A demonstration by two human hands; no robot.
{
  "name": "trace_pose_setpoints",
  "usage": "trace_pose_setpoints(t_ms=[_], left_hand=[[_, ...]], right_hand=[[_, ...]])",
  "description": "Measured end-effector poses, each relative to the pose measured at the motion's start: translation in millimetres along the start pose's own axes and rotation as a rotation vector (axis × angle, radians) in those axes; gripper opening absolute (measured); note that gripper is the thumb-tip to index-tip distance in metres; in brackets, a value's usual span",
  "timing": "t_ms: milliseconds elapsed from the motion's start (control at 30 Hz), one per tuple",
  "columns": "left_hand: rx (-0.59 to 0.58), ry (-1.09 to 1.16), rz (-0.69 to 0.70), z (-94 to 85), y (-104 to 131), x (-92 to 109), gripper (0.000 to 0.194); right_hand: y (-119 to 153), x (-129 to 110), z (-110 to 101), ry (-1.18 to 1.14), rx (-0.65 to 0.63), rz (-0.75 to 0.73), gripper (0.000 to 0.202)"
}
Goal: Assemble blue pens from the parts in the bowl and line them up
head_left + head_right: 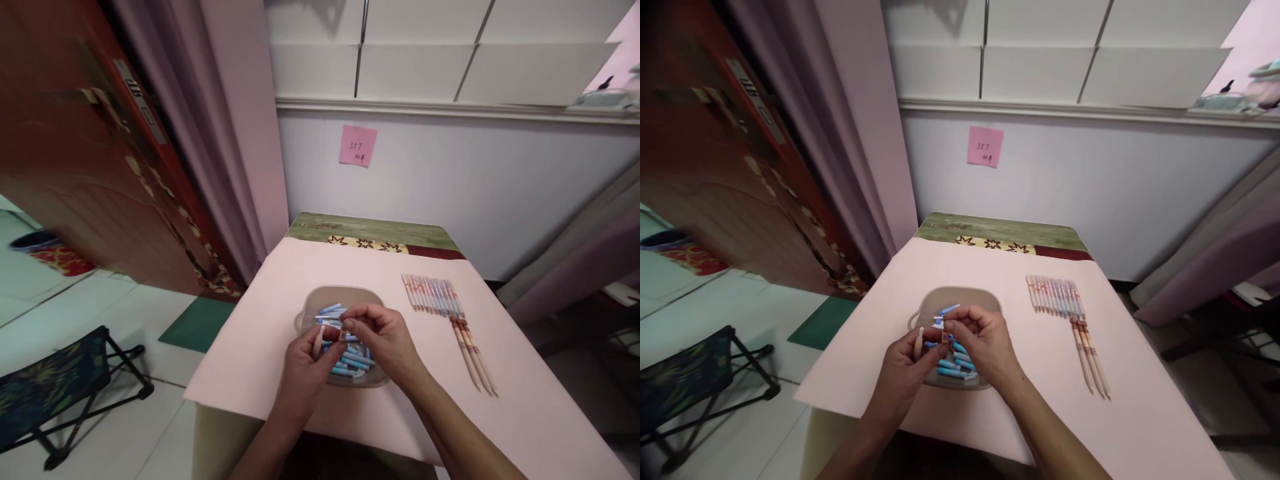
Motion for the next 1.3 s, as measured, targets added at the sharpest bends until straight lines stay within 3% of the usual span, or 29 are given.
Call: trace_pose_setpoints(t_ms=[167,367,433,567,767,967,1067,1300], left_hand=[[-0.016,-0.007,0.001,2.7,0,2,0.016],[-0.006,0.002,0.017,1.5,1,5,0.016],[0.007,0.037,-0.002,-0.8,1,2,0.018],[0.120,0.147,-0.043,-9.9,2,0,0.025],[0.221,0.265,-0.081,-13.3,2,1,0.028],[0.183,0.187,-0.055,-12.1,1,0,0.026],[0.091,0.070,-0.019,-8.9,3,7,0.029],[-0.026,-0.194,0.015,-18.3,13,22,0.022]], right_hand=[[5,-9,-5,0.232,0.000,-0.075,0.016],[12,-33,5,0.521,-0.044,-0.256,0.014],[11,-27,0,0.421,-0.023,-0.215,0.020],[13,4,-12,0.004,0.078,-0.020,0.035],[25,48,24,-0.376,0.015,0.146,0.035],[26,65,42,-0.633,0.101,0.189,0.031],[24,60,34,-0.679,0.144,0.203,0.028],[20,47,-2,-0.505,0.171,0.164,0.024]])
Point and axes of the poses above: each hand's wrist, its own y-axis away from the middle knuckle, its own z-axis out of the palm, x = y × z, the point moved 8 cm from there along -y, towards the middle knuckle, and after that the axes turned 8 degrees about -x, right-handed, at the moved point
